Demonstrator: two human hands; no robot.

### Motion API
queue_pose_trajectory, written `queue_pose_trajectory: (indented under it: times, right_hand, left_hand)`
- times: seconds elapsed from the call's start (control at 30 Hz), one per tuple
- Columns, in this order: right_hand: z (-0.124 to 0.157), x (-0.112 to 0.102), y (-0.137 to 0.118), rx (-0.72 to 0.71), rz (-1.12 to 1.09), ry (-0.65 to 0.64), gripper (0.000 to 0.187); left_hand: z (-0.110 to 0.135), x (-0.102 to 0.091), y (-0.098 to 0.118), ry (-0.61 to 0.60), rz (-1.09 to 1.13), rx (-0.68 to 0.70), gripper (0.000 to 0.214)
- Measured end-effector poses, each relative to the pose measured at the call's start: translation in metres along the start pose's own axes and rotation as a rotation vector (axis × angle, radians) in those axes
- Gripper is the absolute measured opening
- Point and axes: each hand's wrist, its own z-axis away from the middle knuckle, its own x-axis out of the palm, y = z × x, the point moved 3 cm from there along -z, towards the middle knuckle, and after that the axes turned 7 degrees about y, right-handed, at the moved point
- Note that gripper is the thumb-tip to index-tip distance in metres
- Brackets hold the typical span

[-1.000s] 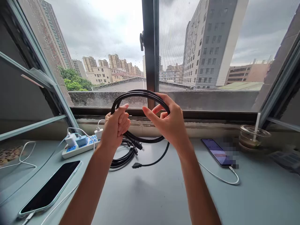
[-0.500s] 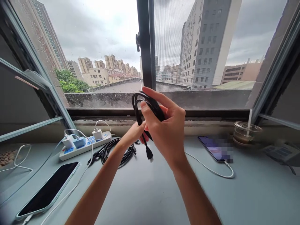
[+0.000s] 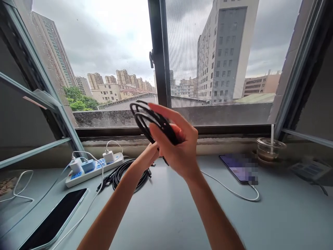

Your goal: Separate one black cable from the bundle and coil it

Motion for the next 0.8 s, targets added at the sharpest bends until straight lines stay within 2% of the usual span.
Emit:
queue_pose_trajectory:
  times: [0.07, 0.13, 0.2, 0.3, 0.43, 0.57, 0.67, 0.8]
  right_hand:
    - [-0.011, -0.006, 0.024, 0.089, -0.127, 0.084, 0.040]
    - [-0.019, -0.012, 0.051, 0.190, -0.150, 0.138, 0.048]
    - [-0.024, -0.016, 0.073, 0.217, -0.041, 0.168, 0.052]
    - [-0.023, -0.017, 0.091, 0.177, 0.191, 0.119, 0.051]
    - [-0.016, -0.010, 0.091, 0.066, 0.342, 0.030, 0.047]
    - [-0.014, -0.005, 0.080, -0.023, 0.401, 0.005, 0.043]
    - [-0.015, -0.006, 0.074, -0.069, 0.393, 0.003, 0.038]
    - [-0.019, -0.012, 0.070, -0.087, 0.367, -0.002, 0.032]
  left_hand:
    - [-0.005, -0.001, 0.001, -0.008, 0.119, 0.035, 0.031]
    - [-0.008, -0.006, 0.003, 0.052, 0.223, 0.065, 0.032]
    - [-0.010, -0.012, 0.008, 0.130, 0.241, 0.101, 0.033]
    - [-0.009, -0.022, 0.019, 0.188, 0.168, 0.188, 0.039]
    - [-0.007, -0.034, 0.035, 0.197, -0.013, 0.295, 0.049]
    - [-0.003, -0.043, 0.047, 0.162, -0.166, 0.332, 0.050]
    - [0.002, -0.040, 0.052, 0.102, -0.212, 0.289, 0.056]
    - [0.009, -0.028, 0.052, 0.069, -0.155, 0.161, 0.068]
